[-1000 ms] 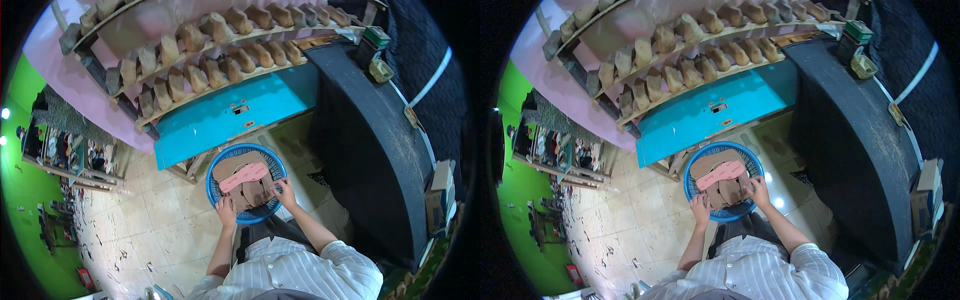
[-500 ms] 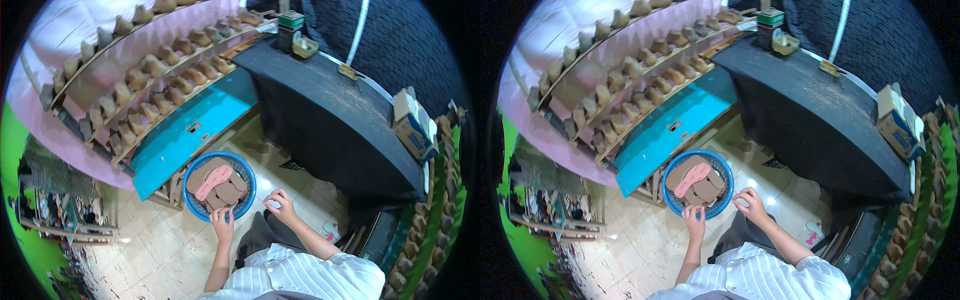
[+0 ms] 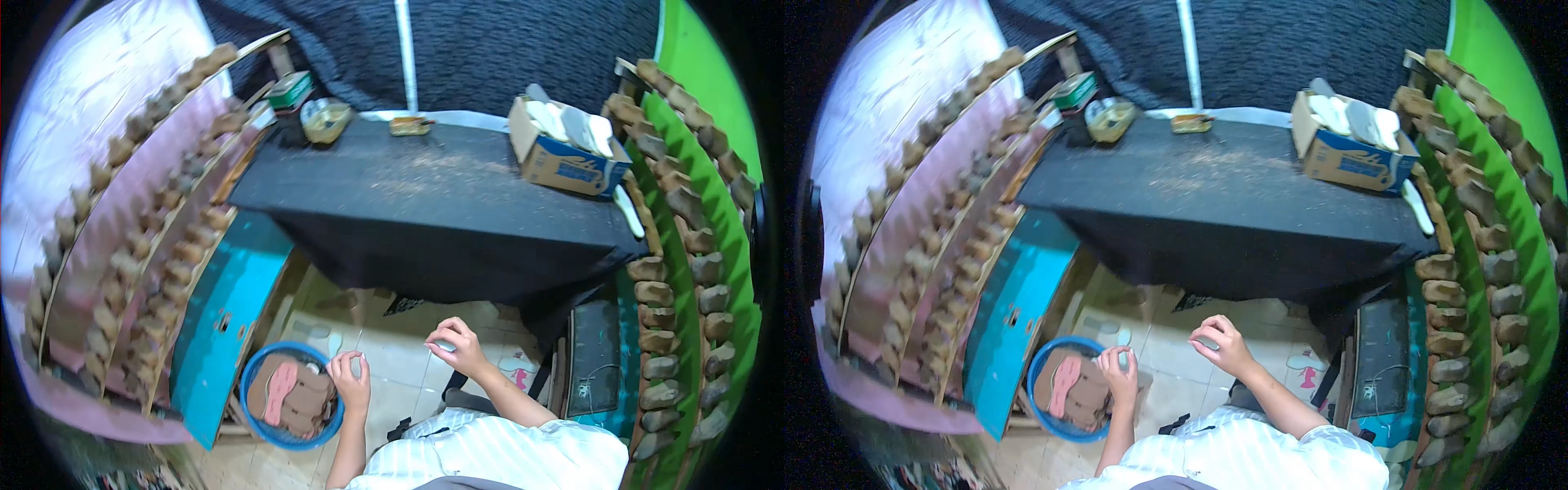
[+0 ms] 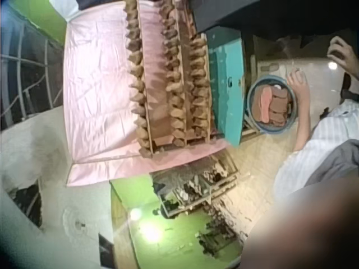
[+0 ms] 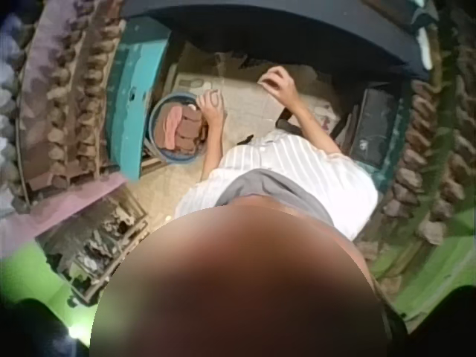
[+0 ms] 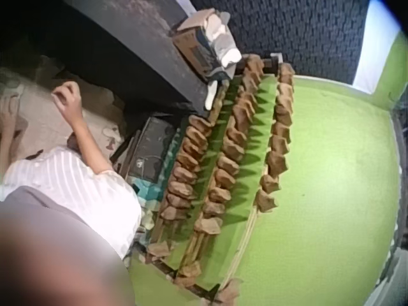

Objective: The person applies adhesive to shoe soles using a brush and places the finished soles into a basket on the floor. They also select insoles from a box on the workbench.

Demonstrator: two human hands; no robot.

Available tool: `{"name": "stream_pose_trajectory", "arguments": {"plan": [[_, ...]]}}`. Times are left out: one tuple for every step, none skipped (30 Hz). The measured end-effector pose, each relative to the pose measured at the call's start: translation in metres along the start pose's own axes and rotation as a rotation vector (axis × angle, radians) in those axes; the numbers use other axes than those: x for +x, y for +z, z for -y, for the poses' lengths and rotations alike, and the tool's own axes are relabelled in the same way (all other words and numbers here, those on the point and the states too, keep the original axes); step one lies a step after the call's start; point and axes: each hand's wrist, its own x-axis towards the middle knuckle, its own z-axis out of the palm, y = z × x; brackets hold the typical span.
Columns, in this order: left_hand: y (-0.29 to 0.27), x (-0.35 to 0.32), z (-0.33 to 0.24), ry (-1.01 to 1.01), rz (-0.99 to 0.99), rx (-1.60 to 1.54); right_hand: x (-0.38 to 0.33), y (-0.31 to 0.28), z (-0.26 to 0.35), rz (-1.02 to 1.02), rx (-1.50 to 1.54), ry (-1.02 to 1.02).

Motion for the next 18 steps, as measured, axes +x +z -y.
{"name": "stream_pose_trajectory", "arguments": {"plan": [[0.018,0.014,-0.012,0.015,0.002,-0.021,0.008,-0.017,-0.012,-0.032,-0.042,-0.017],[0.036,0.027,-0.025,0.028,0.006,-0.040,0.015,-0.034,-0.024,-0.063,-0.084,-0.031],[0.054,0.040,-0.037,0.053,0.007,-0.070,0.022,-0.052,-0.033,-0.082,-0.097,0.000],[0.072,0.054,-0.052,0.075,0.023,-0.088,0.030,-0.070,-0.040,-0.129,-0.139,-0.018],[0.090,0.066,-0.071,0.111,0.030,-0.160,0.035,-0.089,-0.048,-0.187,-0.159,0.008],[0.107,0.078,-0.089,0.144,0.030,-0.227,0.041,-0.104,-0.057,-0.241,-0.173,0.027],[0.121,0.086,-0.108,0.161,0.030,-0.270,0.044,-0.119,-0.066,-0.282,-0.196,0.034],[0.135,0.092,-0.121,0.185,0.056,-0.292,0.045,-0.134,-0.075,-0.317,-0.229,0.031],[0.147,0.098,-0.135,0.210,0.069,-0.314,0.048,-0.148,-0.081,-0.346,-0.246,0.042],[0.159,0.103,-0.147,0.233,0.081,-0.334,0.051,-0.161,-0.087,-0.373,-0.262,0.054],[0.170,0.107,-0.158,0.240,0.105,-0.356,0.053,-0.172,-0.095,-0.404,-0.276,0.061],[0.179,0.110,-0.167,0.262,0.121,-0.380,0.055,-0.182,-0.100,-0.419,-0.285,0.069],[0.188,0.113,-0.171,0.277,0.143,-0.395,0.057,-0.191,-0.104,-0.447,-0.301,0.082],[0.198,0.117,-0.176,0.291,0.163,-0.410,0.060,-0.200,-0.109,-0.475,-0.317,0.092],[0.204,0.124,-0.181,0.313,0.186,-0.407,0.065,-0.208,-0.115,-0.496,-0.326,0.108],[0.213,0.132,-0.184,0.323,0.195,-0.413,0.070,-0.214,-0.122,-0.508,-0.333,0.113],[0.221,0.139,-0.185,0.330,0.198,-0.405,0.075,-0.221,-0.128,-0.531,-0.362,0.110],[0.230,0.148,-0.187,0.337,0.200,-0.395,0.081,-0.227,-0.134,-0.553,-0.391,0.107]]}}
